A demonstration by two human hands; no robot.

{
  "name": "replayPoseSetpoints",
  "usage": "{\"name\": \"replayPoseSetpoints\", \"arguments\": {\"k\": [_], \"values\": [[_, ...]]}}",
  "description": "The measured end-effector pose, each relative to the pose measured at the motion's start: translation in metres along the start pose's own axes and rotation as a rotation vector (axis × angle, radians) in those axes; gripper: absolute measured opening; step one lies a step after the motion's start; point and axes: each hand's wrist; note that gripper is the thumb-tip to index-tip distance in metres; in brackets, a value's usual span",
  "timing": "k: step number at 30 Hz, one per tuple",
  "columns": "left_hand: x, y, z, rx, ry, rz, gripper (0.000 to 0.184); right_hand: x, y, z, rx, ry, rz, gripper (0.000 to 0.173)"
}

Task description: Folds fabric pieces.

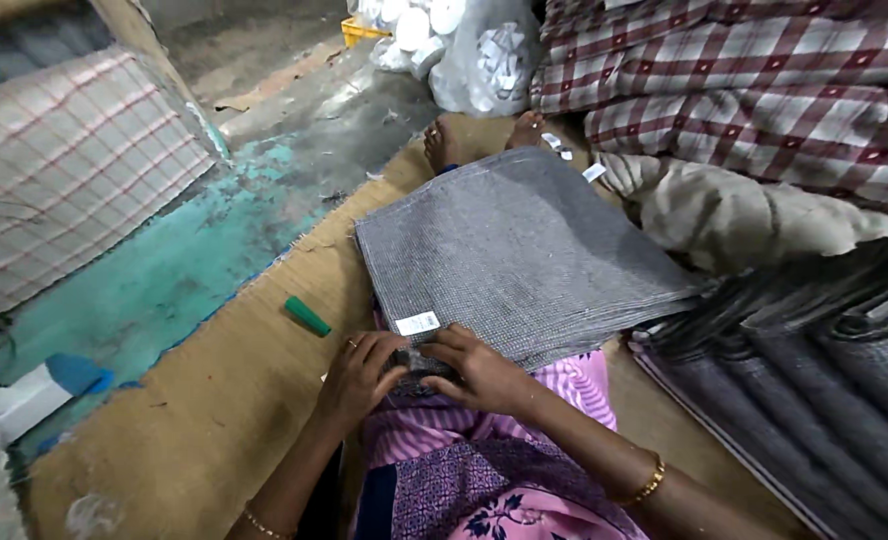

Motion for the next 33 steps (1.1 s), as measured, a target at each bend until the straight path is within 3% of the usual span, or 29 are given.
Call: {"name": "replayPoseSetpoints", "arguments": {"k": [3,5,7,9,11,14,18,20,25,28,31,33], "values": [[0.002,-0.006,0.013,-0.104,-0.044,-0.101,0.029,-0.002,-0.001,-0.002,0.027,0.004,0.032,0.044],[0.006,-0.003,0.016,-0.117,-0.067,-0.097,0.029,-0.002,-0.002,0.000,0.057,-0.006,0.058,0.032],[0.005,-0.007,0.014,-0.163,-0.089,-0.082,0.027,-0.008,0.002,0.007,0.175,-0.017,0.176,0.018],[0.003,-0.009,0.009,-0.168,-0.088,-0.071,0.028,-0.029,0.001,0.022,0.339,-0.079,0.363,0.018],[0.003,-0.007,0.004,-0.061,-0.025,-0.079,0.034,-0.068,-0.002,0.041,0.387,-0.255,0.446,0.021],[0.010,0.003,0.001,0.167,0.069,-0.074,0.029,-0.102,0.001,0.056,0.228,-0.411,0.221,0.021],[0.009,0.011,0.009,0.185,0.090,-0.068,0.022,-0.032,-0.007,0.030,0.193,-0.135,0.063,0.016],[0.007,0.014,0.013,0.160,0.105,-0.044,0.022,-0.007,-0.014,0.020,0.189,-0.114,0.074,0.016],[0.003,0.017,0.024,0.038,0.176,-0.138,0.019,-0.009,-0.011,0.025,0.297,-0.119,0.201,0.016],[-0.001,0.025,0.032,-0.019,0.256,-0.213,0.022,-0.054,-0.010,0.042,0.436,-0.306,0.438,0.022],[-0.004,0.030,0.032,0.012,0.297,-0.203,0.022,-0.113,-0.001,0.063,0.259,-0.682,0.412,0.017],[-0.002,0.032,0.036,0.043,0.271,-0.196,0.020,-0.106,-0.001,0.064,0.154,-0.634,0.185,0.018]]}}
Point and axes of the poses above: each hand's wrist, its own z-axis towards the middle knuckle, its own x-axis out of the palm, y = z × x, and after that the axes turned 2 degrees about -z, right-handed
